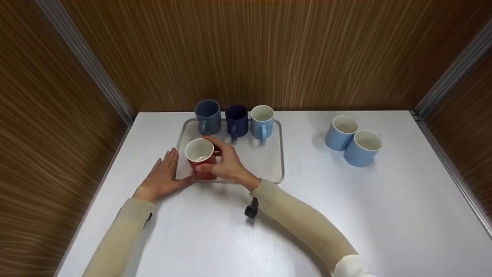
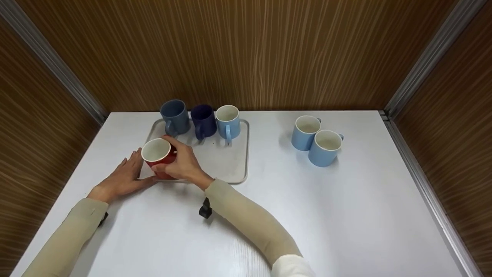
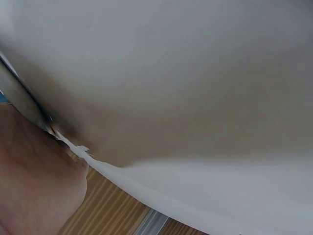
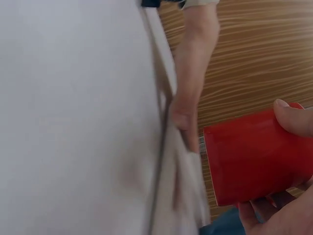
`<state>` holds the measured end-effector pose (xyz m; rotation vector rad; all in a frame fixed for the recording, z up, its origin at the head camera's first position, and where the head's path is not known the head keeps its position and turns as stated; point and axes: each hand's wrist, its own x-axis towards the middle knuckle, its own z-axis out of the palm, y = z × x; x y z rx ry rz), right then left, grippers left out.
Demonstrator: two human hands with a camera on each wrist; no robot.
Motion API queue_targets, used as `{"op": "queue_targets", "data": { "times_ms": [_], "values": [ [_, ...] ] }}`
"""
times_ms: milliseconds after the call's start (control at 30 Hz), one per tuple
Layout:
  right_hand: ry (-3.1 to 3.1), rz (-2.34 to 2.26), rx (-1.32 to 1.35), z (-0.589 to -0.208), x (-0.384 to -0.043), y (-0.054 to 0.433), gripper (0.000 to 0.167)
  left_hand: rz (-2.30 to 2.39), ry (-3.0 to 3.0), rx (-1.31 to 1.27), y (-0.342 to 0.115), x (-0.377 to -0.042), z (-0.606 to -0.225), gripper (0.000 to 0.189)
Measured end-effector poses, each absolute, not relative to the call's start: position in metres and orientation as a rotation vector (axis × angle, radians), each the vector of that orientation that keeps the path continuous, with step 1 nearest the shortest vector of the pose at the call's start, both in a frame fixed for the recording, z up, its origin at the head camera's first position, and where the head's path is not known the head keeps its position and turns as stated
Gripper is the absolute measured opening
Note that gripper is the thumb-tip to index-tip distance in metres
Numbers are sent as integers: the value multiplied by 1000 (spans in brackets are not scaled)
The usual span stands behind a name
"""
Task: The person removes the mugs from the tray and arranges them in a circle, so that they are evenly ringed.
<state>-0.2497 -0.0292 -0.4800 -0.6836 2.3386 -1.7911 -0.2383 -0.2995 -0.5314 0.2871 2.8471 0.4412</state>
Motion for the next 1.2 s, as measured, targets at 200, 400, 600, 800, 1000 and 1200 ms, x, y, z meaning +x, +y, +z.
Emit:
{"op": "queue_targets", "data": {
  "times_ms": [200, 400, 600, 800, 1000, 1200],
  "values": [
    [2337, -1826, -767, -458, -234, 10, 90, 440, 2822, 258, -299, -237, -530, 129],
    [2372, -1836, -838, -451, -227, 49, 89, 401, 2840, 289, -301, -237, -530, 129],
    [2462, -1810, -852, -456, -225, 80, 91, 418, 2851, 325, -300, -237, -529, 130],
    [2484, -1834, -833, -463, -222, 103, 91, 415, 2846, 342, -299, -238, -530, 129],
    [2502, -1865, -786, -463, -221, 120, 93, 410, 2850, 325, -300, -239, -530, 129],
    [2505, -1873, -729, -464, -220, 137, 93, 394, 2842, 319, -300, -238, -530, 129]
  ]
}}
